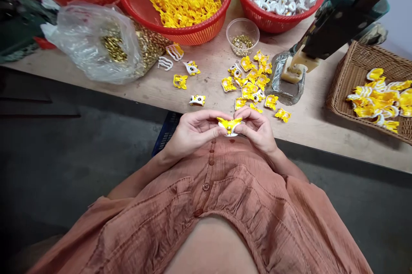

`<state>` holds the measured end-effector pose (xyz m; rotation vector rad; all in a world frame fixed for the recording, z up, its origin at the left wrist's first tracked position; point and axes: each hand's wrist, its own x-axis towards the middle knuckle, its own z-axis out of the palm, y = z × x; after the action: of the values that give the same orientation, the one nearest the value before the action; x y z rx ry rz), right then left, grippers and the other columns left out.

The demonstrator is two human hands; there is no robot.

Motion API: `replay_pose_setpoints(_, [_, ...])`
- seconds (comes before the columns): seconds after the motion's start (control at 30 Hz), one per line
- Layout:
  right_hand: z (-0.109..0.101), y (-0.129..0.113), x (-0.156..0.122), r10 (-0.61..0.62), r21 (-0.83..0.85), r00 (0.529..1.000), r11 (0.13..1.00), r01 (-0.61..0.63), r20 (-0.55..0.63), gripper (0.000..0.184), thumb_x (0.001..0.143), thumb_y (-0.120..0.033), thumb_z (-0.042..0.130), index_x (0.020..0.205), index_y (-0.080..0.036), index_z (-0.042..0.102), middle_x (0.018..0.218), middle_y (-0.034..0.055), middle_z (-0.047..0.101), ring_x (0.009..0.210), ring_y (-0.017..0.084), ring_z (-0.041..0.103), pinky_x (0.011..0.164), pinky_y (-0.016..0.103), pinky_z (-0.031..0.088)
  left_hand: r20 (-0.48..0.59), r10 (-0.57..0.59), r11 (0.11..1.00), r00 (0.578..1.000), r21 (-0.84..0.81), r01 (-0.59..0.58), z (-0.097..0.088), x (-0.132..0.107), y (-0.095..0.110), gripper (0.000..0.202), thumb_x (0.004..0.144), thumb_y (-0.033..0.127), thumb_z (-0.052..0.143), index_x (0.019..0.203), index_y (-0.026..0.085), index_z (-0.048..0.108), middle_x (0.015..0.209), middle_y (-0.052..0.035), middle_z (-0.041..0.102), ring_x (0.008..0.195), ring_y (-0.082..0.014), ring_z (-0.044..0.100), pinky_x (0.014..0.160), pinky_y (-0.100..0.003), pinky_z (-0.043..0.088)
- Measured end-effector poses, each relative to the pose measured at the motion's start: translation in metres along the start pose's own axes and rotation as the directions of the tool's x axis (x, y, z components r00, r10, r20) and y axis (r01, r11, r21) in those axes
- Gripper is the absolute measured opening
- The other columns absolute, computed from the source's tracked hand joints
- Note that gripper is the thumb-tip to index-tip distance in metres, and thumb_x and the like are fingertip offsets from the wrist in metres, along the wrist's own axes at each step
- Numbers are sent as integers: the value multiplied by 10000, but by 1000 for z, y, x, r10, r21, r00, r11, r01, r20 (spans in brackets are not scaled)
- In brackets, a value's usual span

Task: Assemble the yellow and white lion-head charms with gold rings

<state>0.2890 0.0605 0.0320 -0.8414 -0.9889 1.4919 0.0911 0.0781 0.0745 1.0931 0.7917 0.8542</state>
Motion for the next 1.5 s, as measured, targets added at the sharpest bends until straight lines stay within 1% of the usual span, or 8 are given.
replay_pose_setpoints(0.13, [-5,-2,3,-22,-18,998,1000,23,57,212,807,-301,908,945,-234,762,979,3,706,899,125,662,811,254,550,20,-42,999,999,-30,43,-8,-2,-4,453,761,269,935,1189,178,815,1231,-133,798,961,-201,794,923,-309,664])
replay_pose_setpoints(0.37, [-6,-16,4,89,-114,973,991,-66,214,198,851,-343,881,927,-203,763,961,19,723,893,135,679,819,272,562,21,-41,991,999,125,38,-12,-6,9,331,794,269,901,1105,170,846,1094,-104,823,861,-186,791,830,-278,679])
replay_pose_setpoints(0.53, [-6,-14,4,150,-151,967,981,-120,204,160,887,-333,847,928,-199,770,951,17,712,879,122,669,812,264,571,-3,-45,992,999,115,45,-9,-7,5,291,767,203,912,1050,177,849,1078,-77,823,876,-169,790,839,-251,669])
replay_pose_setpoints(0.7, [-3,0,0,-143,-320,988,934,156,64,313,852,-317,879,1145,-274,778,1149,45,701,1066,181,691,902,333,621,-116,-95,995,989,-40,91,-9,-11,-7,348,765,189,916,1098,185,814,1029,-59,821,914,-165,787,886,-263,655])
replay_pose_setpoints(0.83, [-4,5,-5,-509,-555,841,652,517,184,615,839,-268,890,1413,-340,679,1151,55,727,1052,211,698,900,382,626,-118,-140,988,983,-81,131,-12,-12,-6,364,734,160,931,1072,181,795,1015,-51,807,928,-155,776,868,-230,635])
replay_pose_setpoints(0.93, [-7,2,-6,-565,-589,754,499,636,336,678,884,-228,843,1509,-318,598,1105,64,740,988,215,716,861,394,627,-84,-183,981,980,-89,175,-13,-12,-1,407,732,175,937,1112,179,792,1067,-68,811,947,-160,774,876,-231,625])
replay_pose_setpoints(1.2, [-10,-1,-7,-507,-600,765,487,634,397,516,960,-249,756,1454,-231,607,1093,93,722,993,214,712,848,389,642,-133,-193,976,972,78,205,-6,-12,2,252,865,326,852,1079,192,852,1063,-91,842,954,-205,800,919,-300,634])
replay_pose_setpoints(1.5, [-26,7,-14,-640,-559,657,399,727,398,459,970,-222,719,1414,-285,621,1081,48,725,985,203,722,962,452,695,-143,-131,977,981,149,152,19,-10,13,170,880,242,837,1044,206,863,1039,-69,849,903,-167,800,850,-243,647])
